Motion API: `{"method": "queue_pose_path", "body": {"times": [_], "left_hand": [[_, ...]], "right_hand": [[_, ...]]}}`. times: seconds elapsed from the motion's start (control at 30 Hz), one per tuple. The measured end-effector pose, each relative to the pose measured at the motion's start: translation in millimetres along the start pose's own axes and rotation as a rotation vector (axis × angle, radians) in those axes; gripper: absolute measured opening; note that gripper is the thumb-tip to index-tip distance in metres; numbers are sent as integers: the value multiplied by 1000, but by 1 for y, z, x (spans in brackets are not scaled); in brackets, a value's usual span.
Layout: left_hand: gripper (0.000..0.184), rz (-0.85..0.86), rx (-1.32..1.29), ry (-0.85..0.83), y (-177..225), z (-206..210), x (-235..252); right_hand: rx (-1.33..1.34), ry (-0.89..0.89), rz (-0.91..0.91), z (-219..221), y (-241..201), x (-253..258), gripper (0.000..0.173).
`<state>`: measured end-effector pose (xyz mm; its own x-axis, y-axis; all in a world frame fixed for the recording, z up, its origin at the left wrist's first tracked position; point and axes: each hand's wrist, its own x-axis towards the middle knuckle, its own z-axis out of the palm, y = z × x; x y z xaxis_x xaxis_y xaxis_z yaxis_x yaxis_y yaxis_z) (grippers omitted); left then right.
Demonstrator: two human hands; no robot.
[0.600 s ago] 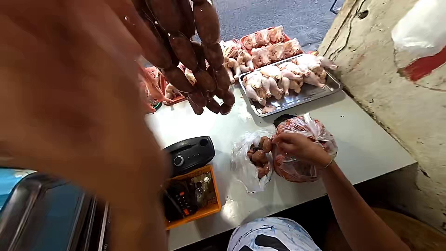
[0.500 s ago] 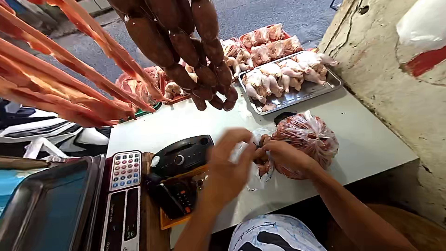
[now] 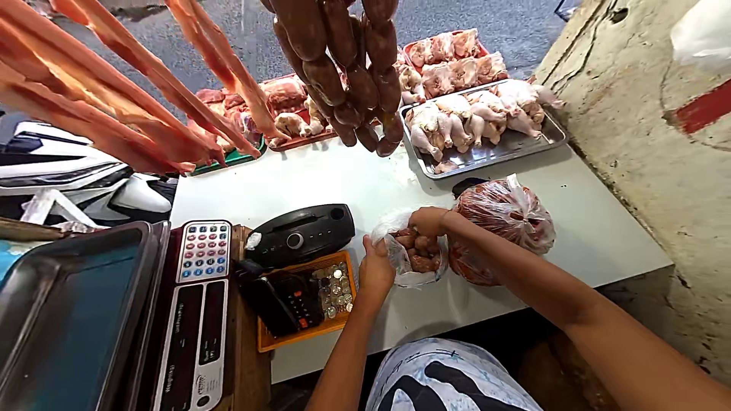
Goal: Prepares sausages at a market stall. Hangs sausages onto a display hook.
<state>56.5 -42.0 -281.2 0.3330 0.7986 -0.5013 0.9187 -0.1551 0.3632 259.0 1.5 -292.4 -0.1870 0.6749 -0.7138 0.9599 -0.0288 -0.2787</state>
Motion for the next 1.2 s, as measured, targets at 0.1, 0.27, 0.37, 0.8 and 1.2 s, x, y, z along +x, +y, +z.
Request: {"method": "queue_pose_path", "body": {"times": [0.1,0.27,0.37,0.8,1.2], "left_hand": [[59,4,-28,23,-2,-2,-3],[59,54,-145,60,-12,-5,-15],[61,67,-200,28,-13,-3,-22],[57,94,-399,92,-24,0,-18],[86,59,-371,27,-21,-1,21]], "right_hand": [[-148,-113,154,-10,-18,5,27],[-214,-239,164,-11,-16,19,26],[-170,-249,123,-15,-6,27,25],[424,220,-374,-12,11,-59,24],[703,689,-589,-91,-20,-192,18]]}}
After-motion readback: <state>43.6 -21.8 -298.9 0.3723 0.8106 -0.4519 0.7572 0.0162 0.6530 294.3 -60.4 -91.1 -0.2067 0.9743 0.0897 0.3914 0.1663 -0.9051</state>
